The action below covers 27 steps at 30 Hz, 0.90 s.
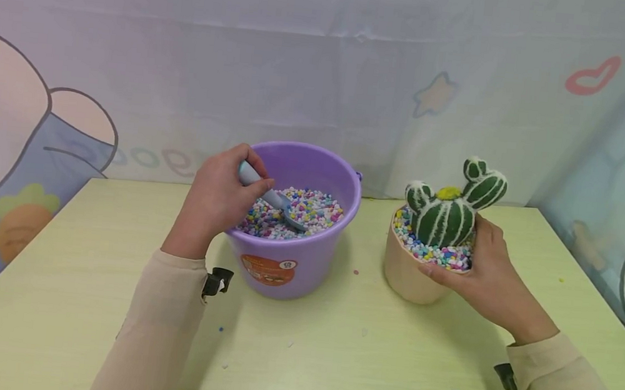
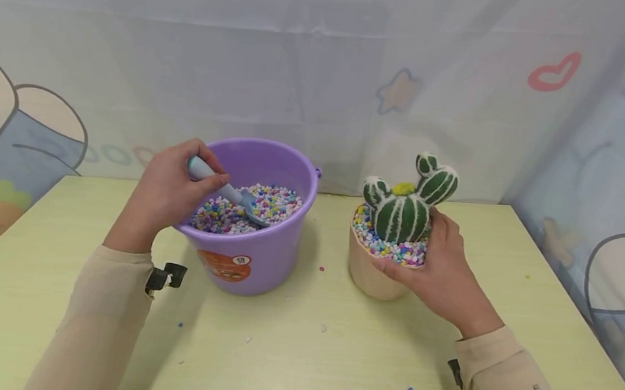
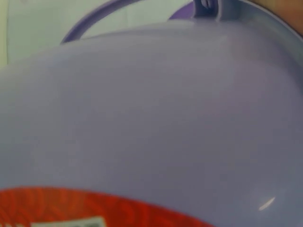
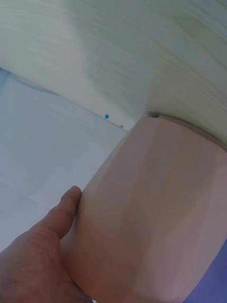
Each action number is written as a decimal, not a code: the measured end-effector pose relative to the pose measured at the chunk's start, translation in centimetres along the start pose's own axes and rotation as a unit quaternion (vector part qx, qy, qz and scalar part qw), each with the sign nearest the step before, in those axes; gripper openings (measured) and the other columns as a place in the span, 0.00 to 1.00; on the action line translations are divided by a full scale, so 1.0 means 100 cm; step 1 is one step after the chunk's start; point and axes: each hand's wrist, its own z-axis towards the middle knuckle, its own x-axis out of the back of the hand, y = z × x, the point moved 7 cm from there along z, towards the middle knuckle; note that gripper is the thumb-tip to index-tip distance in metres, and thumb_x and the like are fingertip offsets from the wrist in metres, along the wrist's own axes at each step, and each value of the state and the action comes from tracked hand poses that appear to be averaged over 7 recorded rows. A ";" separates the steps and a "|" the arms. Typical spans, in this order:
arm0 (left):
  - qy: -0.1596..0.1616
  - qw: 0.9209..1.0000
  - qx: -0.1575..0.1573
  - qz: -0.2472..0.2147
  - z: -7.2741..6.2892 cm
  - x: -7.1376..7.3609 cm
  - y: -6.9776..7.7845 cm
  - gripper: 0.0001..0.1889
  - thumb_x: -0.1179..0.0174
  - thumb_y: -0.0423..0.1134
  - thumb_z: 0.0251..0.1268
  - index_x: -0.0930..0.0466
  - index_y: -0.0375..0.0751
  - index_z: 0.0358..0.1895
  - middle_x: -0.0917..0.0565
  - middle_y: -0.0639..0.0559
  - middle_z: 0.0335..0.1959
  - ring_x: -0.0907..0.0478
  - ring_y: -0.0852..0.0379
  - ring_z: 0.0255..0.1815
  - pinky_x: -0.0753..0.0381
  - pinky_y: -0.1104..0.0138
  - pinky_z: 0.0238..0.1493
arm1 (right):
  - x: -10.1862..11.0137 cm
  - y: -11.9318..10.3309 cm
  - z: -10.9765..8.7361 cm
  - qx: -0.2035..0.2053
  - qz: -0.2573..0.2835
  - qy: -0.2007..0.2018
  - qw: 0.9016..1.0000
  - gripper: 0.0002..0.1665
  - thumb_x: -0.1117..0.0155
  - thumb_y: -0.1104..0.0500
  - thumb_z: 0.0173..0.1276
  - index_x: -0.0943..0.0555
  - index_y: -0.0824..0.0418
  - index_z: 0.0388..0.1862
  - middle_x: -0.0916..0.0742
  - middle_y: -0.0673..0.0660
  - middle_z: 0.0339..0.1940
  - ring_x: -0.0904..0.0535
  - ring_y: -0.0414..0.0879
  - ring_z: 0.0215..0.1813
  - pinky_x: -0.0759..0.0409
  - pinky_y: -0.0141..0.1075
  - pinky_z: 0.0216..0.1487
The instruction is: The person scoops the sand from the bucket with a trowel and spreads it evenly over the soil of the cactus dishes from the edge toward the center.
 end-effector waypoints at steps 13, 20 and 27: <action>0.027 0.991 -0.010 -0.133 0.003 0.011 -0.009 0.07 0.30 0.34 0.60 0.19 0.37 0.35 0.18 0.47 0.39 0.24 0.52 0.36 0.23 0.64 0.36 | 0.000 0.000 0.003 0.007 0.003 0.003 1.000 0.65 0.24 0.44 0.57 0.55 0.67 0.77 0.42 0.71 0.69 0.48 0.66 0.69 0.40 0.61 0.60; 0.045 0.976 0.007 -0.211 0.001 0.017 -0.014 0.11 0.27 0.35 0.57 0.19 0.34 0.35 0.14 0.47 0.39 0.23 0.54 0.44 0.24 0.65 0.41 | -0.003 -0.001 0.004 0.002 0.005 -0.003 1.000 0.66 0.24 0.43 0.57 0.57 0.66 0.78 0.44 0.71 0.70 0.48 0.65 0.70 0.40 0.61 0.60; 0.041 0.997 -0.006 -0.068 0.000 0.015 -0.009 0.10 0.34 0.36 0.65 0.24 0.38 0.43 0.19 0.43 0.40 0.24 0.49 0.38 0.25 0.59 0.40 | -0.005 -0.003 0.006 0.004 0.010 -0.004 1.000 0.66 0.24 0.43 0.57 0.56 0.67 0.77 0.44 0.72 0.70 0.47 0.66 0.69 0.39 0.63 0.60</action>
